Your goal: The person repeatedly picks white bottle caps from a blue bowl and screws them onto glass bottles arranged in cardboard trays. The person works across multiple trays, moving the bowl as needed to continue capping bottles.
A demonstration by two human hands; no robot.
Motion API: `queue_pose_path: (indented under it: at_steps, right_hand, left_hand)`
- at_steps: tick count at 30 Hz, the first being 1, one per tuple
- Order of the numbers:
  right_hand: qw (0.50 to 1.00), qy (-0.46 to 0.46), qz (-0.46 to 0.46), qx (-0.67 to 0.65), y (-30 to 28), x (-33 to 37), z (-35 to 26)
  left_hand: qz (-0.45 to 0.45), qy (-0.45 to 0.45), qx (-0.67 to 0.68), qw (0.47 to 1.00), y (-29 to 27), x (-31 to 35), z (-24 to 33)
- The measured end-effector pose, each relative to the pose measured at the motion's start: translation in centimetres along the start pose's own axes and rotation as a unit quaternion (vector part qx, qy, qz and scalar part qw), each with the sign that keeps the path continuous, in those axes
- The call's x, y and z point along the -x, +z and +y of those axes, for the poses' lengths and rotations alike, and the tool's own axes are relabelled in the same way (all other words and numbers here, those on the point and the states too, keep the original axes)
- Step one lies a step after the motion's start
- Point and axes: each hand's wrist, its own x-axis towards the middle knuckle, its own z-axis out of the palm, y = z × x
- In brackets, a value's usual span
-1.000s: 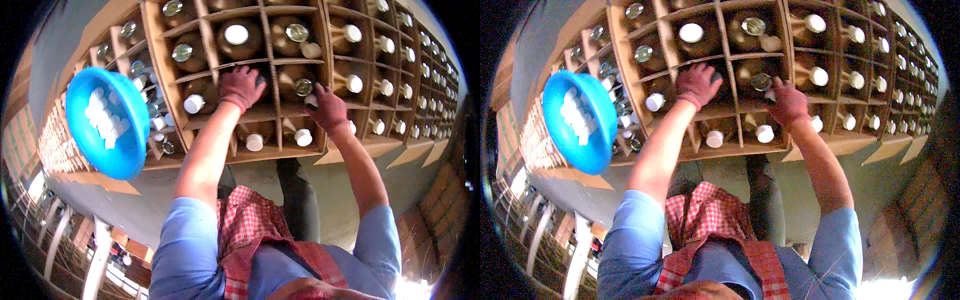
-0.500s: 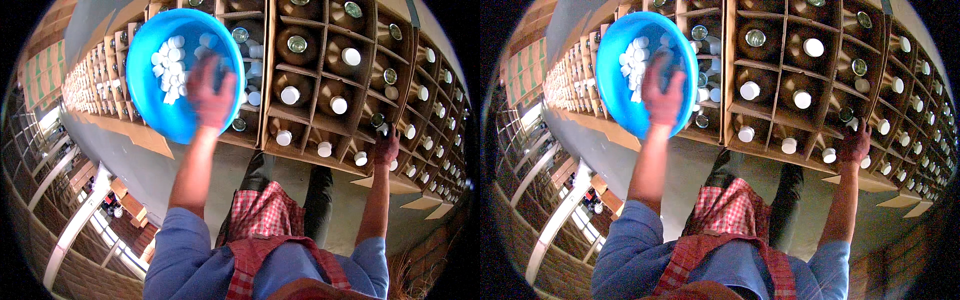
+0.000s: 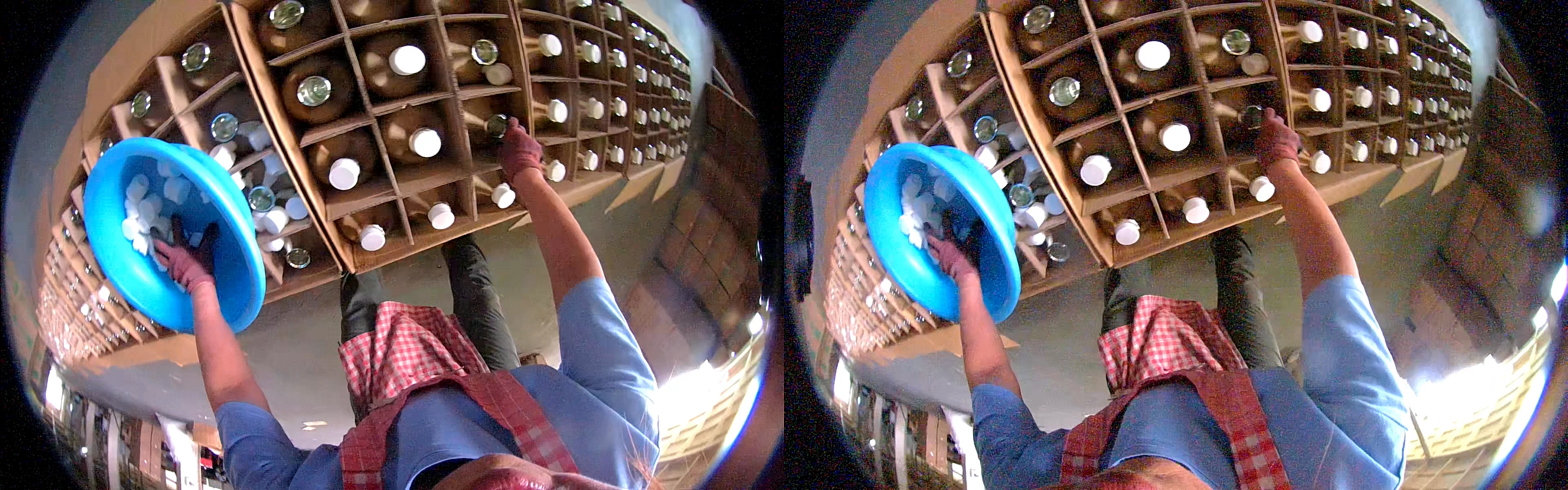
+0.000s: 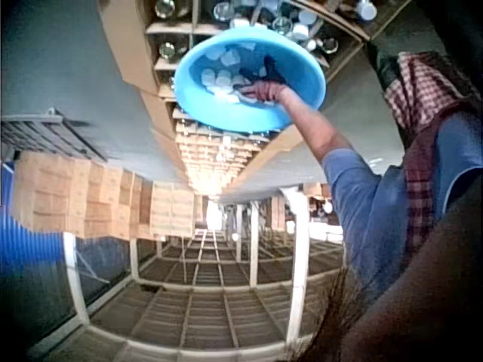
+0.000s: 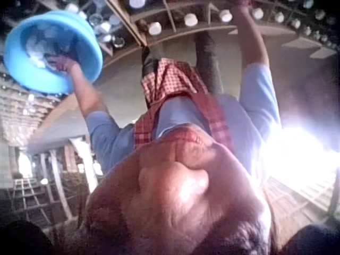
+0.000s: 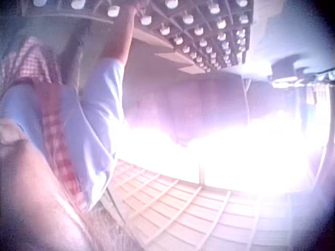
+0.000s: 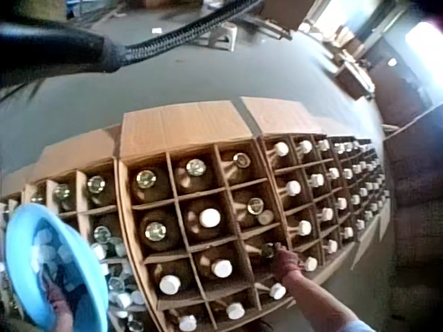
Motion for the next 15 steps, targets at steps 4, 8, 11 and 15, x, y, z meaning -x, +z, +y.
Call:
queue_pose_path:
  at_steps: [4,8,11,15]
  right_hand:
    - [0.999,0.005,0.030,-0.037,0.5,0.1,1.7]
    - [1.000,-0.019,0.011,-0.019,0.3,1.4,0.7]
    - [0.996,0.041,-0.056,-0.050,-1.1,1.1,0.5]
    - [0.996,0.000,-0.052,-0.079,-2.4,1.4,-0.4]
  left_hand:
    - [0.049,0.031,0.113,0.992,-1.1,0.0,0.4]
    - [0.035,-0.058,0.140,0.988,-1.0,2.3,0.4]
    - [0.028,-0.119,0.190,0.974,-1.4,1.6,1.9]
    - [0.058,-0.141,0.252,0.956,1.4,1.5,-0.2]
